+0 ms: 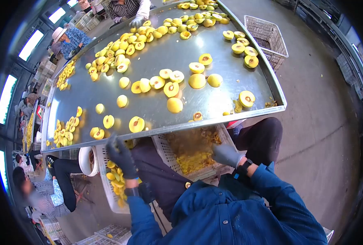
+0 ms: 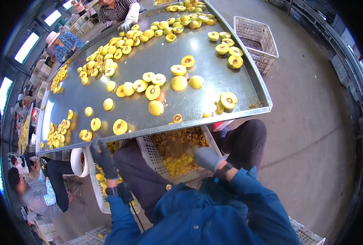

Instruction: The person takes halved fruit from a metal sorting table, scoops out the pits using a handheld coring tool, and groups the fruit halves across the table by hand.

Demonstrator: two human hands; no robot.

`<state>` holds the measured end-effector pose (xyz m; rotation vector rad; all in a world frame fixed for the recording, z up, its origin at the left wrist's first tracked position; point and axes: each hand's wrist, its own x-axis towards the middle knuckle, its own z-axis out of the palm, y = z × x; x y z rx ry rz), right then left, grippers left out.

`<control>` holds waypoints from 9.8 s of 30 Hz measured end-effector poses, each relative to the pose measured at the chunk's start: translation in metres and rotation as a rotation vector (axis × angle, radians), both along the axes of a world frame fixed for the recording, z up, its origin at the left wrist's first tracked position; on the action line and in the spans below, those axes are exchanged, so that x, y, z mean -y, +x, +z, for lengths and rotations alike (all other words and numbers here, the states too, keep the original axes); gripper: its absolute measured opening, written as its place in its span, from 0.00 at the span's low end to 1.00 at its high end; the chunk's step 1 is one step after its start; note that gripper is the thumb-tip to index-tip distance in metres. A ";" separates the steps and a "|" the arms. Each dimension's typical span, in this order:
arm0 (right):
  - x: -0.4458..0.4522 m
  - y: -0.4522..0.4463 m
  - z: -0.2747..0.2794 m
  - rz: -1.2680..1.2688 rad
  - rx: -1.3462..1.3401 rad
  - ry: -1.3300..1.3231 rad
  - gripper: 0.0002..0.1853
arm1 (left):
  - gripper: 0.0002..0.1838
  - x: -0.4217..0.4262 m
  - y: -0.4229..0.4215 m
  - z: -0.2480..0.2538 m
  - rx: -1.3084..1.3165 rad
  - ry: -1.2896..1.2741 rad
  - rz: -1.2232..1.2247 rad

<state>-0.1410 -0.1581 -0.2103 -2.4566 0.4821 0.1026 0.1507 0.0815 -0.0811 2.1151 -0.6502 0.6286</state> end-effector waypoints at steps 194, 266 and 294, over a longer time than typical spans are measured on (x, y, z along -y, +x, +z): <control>-0.033 -0.014 0.245 -0.090 0.065 1.384 0.07 | 0.19 0.108 -0.174 0.074 -0.558 -0.316 -0.685; 0.001 -0.003 0.029 0.077 0.090 0.320 0.24 | 0.33 0.207 0.043 -0.024 -0.277 0.194 -0.629; -0.066 -0.003 0.191 -0.172 0.465 -0.171 0.11 | 0.41 0.114 -0.196 0.080 -0.863 -0.684 -0.544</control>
